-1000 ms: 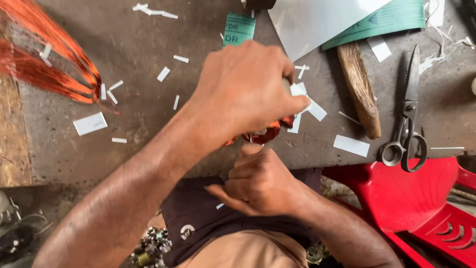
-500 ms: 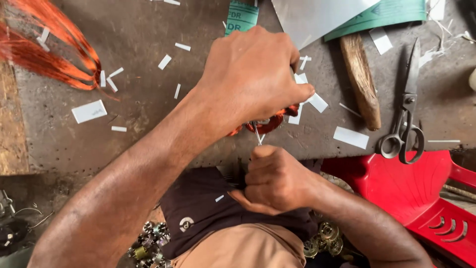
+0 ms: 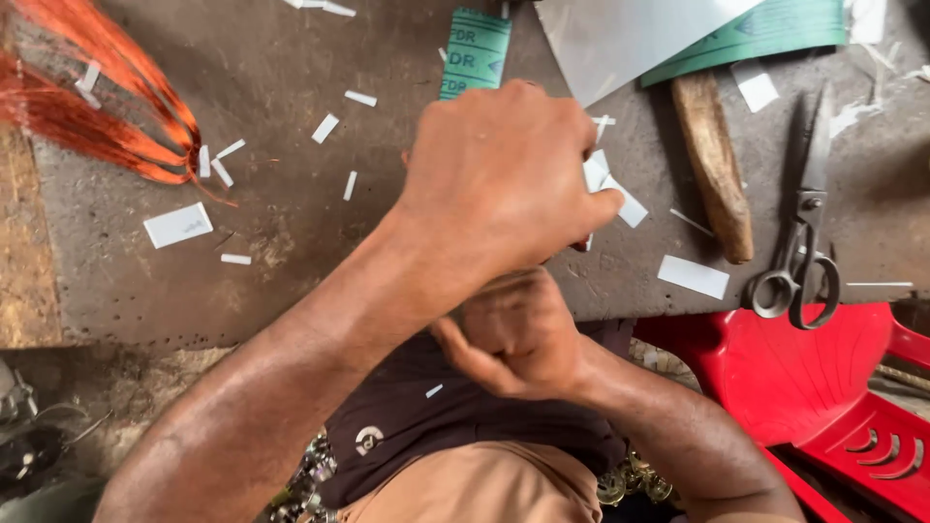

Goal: The person hand-winds orange enameled copper wire into the slots of a cylindrical motor stator, pressing each loop down into place with their fingers. They rotate the stator as they work, cut the wire with scissors, and continue winding a new bundle of wire into the slots.

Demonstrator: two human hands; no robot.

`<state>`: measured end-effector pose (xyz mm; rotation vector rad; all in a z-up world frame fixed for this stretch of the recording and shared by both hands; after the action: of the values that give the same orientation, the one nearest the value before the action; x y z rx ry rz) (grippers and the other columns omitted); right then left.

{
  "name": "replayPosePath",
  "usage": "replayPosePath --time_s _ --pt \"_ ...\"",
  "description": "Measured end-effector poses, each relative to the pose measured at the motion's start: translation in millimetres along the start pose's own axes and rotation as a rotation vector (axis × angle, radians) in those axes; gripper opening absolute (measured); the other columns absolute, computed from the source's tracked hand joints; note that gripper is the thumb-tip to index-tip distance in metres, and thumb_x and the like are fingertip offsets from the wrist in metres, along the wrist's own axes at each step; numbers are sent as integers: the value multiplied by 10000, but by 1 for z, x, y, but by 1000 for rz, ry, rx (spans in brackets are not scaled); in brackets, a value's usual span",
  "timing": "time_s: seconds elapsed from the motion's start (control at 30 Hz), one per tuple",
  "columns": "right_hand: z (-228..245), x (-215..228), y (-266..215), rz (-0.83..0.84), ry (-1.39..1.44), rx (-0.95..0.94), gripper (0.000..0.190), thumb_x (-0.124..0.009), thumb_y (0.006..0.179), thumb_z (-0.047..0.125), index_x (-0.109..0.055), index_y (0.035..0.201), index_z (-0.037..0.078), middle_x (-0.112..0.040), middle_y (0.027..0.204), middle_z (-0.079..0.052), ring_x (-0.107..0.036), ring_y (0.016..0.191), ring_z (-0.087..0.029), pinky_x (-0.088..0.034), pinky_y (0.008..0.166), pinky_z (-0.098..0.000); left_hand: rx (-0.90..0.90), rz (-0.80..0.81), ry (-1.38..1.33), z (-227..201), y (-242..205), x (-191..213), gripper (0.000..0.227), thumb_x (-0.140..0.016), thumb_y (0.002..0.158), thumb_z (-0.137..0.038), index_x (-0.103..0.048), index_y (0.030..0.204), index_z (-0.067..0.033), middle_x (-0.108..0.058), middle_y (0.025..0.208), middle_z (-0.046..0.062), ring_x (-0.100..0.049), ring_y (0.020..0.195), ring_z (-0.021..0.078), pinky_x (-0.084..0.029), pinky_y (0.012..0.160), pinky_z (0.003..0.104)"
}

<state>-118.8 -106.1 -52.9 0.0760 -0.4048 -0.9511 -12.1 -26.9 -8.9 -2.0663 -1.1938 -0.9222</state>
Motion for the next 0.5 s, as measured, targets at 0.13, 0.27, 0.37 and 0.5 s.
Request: replayPosePath --time_s 0.13,0.27,0.37,0.5 --pt "-10 -3 -19 -50 262 -392 480 -677 932 27 -459 510 96 -490 441 -10 -507 389 -155 -409 473 -350 -80 -4 55 -4 4 -8 387 -797 761 -473 -809 889 -108 -702 571 75 -693 476 214 -574 449 403" --pt "-7 1 -8 20 -48 -44 412 -719 892 21 -483 564 98 -496 510 -23 -513 487 -188 -425 580 -382 -37 75 56 4 5 -6 398 -796 771 -530 -817 888 -150 -713 641 81 -724 597 240 -586 538 435" --pt "-13 2 -8 -23 -178 272 454 -744 846 -7 -440 533 120 -467 520 -22 -475 485 -200 -394 588 -390 46 97 -35 15 12 8 381 -800 763 -569 -835 903 -216 -746 723 65 -742 709 262 -587 662 443" --pt "15 1 0 9 -261 273 494 -802 849 -15 -439 547 131 -447 544 -18 -445 479 -206 -336 586 -386 29 38 -98 23 10 -2 490 -826 703 -619 -834 997 -228 -790 807 48 -756 714 255 -578 720 438"
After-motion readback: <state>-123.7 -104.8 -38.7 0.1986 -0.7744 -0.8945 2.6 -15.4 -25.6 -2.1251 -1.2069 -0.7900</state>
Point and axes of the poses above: each hand's wrist, its own y-axis towards the middle knuckle, its own x-axis out of the back of the hand, z = x × y, the point moved 3 cm from there along y, towards the middle knuckle
